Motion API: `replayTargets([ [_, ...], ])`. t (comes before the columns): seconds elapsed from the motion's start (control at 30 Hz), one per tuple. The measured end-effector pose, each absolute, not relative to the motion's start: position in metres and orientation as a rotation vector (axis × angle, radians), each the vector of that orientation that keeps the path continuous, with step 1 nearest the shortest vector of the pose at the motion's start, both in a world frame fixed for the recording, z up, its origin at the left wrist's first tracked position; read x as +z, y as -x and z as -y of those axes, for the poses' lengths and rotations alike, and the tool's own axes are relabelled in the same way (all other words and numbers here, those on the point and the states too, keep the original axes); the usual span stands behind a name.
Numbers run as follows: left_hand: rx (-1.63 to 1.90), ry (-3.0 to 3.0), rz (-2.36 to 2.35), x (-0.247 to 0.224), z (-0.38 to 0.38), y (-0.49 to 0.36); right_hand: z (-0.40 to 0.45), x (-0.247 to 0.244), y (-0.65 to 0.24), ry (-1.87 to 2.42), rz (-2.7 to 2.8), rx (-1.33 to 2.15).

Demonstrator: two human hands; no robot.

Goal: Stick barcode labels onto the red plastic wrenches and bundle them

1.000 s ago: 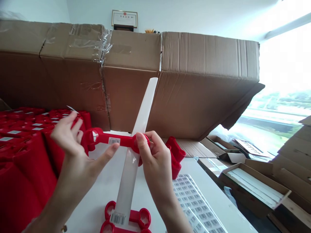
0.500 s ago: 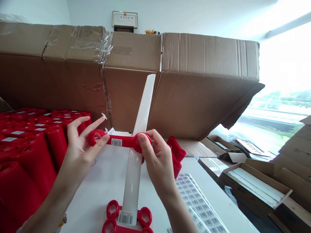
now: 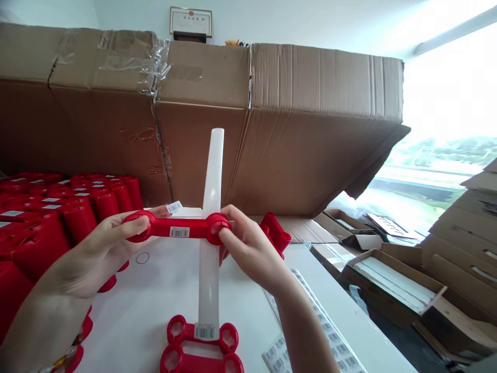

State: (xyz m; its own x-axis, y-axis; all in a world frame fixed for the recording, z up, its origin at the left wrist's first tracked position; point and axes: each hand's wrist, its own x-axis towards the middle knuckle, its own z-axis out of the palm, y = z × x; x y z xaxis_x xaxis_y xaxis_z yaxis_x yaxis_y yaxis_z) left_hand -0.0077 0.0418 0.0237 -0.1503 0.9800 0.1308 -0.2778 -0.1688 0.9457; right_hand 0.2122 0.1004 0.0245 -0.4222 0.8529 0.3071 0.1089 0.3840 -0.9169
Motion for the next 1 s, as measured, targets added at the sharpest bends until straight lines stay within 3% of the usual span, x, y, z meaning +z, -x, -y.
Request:
replayTargets([
  [0.17, 1.308, -0.995, -0.791, 0.030, -0.035, 0.013, -0.112, 0.018, -0.211, 0.949, 1.741, 0.957],
  [0.7, 1.204, -1.022, -0.681, 0.029, -0.037, 0.014, -0.109, 0.015, -0.208, 0.870, 1.600, 1.046],
  [0.8, 1.336, -1.062, -0.893, 0.023, -0.047, 0.012, -0.106, 0.011, -0.203, 0.906, 1.612, 0.945],
  [1.0, 1.957, -1.369, -1.521, 0.018, -0.036, 0.003, -0.102, 0.006, -0.197, 1.013, 1.663, 0.771],
])
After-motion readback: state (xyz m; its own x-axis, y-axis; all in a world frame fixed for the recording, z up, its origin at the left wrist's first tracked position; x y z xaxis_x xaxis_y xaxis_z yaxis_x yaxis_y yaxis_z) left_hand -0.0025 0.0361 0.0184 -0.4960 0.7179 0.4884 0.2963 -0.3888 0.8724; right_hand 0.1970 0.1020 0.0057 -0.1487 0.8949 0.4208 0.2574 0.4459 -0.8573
